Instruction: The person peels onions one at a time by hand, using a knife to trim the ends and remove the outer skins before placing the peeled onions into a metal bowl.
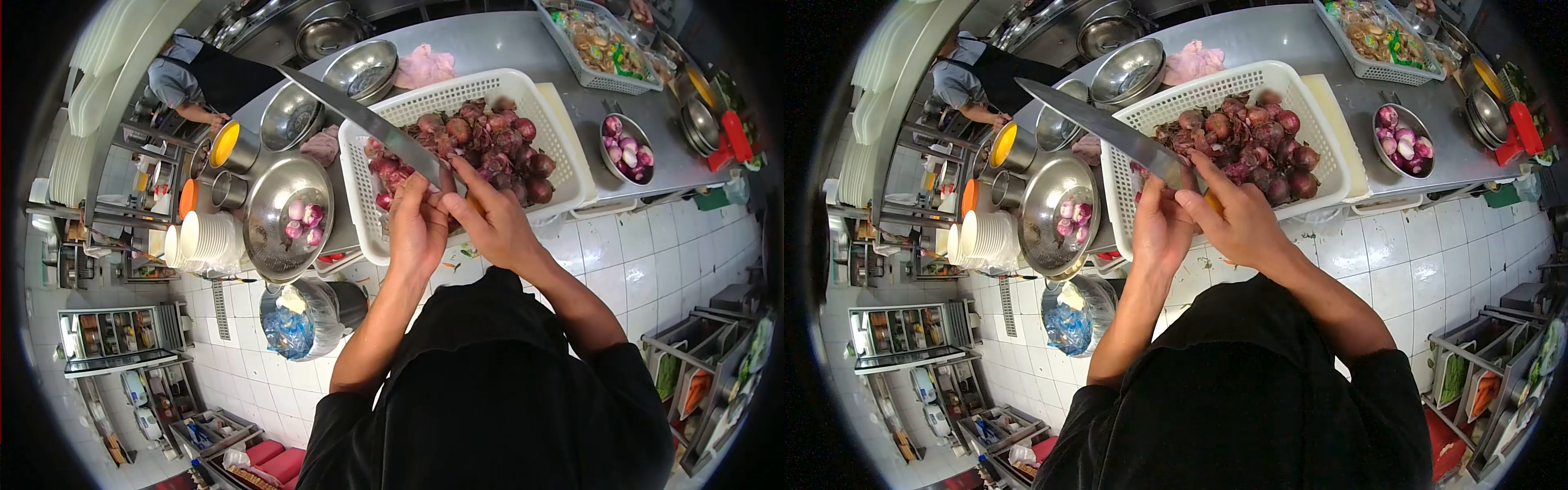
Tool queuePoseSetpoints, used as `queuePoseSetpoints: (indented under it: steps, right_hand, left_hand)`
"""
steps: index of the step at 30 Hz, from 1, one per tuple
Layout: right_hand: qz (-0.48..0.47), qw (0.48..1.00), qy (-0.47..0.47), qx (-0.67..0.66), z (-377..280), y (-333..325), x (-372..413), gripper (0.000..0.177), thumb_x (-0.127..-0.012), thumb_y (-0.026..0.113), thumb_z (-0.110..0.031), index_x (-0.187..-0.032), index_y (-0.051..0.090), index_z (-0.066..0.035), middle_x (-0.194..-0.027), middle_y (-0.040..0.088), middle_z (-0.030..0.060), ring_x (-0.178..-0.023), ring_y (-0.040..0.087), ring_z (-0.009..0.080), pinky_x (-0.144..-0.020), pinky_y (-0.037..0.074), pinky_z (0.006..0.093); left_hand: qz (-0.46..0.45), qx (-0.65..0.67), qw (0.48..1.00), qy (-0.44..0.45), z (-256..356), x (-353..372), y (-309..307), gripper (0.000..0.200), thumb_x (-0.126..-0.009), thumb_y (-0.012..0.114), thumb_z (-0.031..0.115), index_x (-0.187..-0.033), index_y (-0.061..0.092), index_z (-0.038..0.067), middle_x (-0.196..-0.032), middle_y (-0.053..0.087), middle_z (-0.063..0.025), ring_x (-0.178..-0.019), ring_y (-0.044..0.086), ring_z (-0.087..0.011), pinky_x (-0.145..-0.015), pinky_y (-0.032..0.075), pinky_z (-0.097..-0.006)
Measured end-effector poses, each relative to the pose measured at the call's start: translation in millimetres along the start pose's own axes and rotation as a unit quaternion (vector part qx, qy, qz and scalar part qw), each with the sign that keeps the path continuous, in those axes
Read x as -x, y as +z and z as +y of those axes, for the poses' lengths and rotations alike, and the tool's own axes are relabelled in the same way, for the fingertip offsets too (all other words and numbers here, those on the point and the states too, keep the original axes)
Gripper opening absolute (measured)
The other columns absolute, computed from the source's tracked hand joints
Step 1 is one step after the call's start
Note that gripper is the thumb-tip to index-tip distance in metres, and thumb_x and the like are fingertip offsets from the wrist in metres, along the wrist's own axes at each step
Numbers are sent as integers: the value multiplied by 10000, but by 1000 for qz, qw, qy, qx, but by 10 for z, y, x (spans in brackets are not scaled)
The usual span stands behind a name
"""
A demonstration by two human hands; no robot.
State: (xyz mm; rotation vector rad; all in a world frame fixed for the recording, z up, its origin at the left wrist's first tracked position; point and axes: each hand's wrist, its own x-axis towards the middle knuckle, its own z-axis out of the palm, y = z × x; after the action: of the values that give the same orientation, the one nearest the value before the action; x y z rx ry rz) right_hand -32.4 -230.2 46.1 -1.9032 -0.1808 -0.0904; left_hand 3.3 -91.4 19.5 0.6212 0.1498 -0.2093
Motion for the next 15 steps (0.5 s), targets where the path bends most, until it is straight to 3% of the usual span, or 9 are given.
queuePoseSetpoints:
  steps: [4, 10, 13, 15]
  right_hand:
    - [25, 997, -15, -68, 162, 31, -24, 578, -972, 587, -347, -1368, 486, 61, -783, 683, 190, -655, 692, 279, -656, 528, 367]
    - [-72, 958, 126, -248, 57, -134, -78, 558, -1010, 540, -370, -1397, 491, 29, -612, 539, -5, -464, 482, 95, -443, 391, 258]
    - [-73, 956, 118, -258, 50, -147, -102, 568, -1016, 518, -394, -1407, 485, 18, -565, 444, -25, -430, 405, 56, -399, 301, 228]
    - [-74, 955, 133, -255, 67, -162, -126, 581, -1018, 508, -406, -1413, 477, 19, -562, 451, -22, -426, 411, 62, -397, 313, 235]
  left_hand:
    - [-8, -17, 999, -30, 73, -27, -62, 187, -973, 577, 146, -1098, 612, 11, -1081, 679, -100, -968, 670, -189, -875, 554, -324]
    - [-12, -48, 998, -26, 158, -48, -100, 196, -944, 614, 173, -1059, 633, 15, -1042, 695, -103, -959, 672, -214, -859, 559, -344]
    - [-28, -56, 997, -44, 178, -56, -137, 212, -933, 617, 183, -1066, 633, 18, -1044, 695, -102, -952, 671, -213, -859, 559, -338]
    - [-47, -62, 995, -61, 159, -118, -234, 236, -935, 611, 197, -1097, 630, 27, -1072, 689, -99, -949, 669, -199, -850, 560, -313]
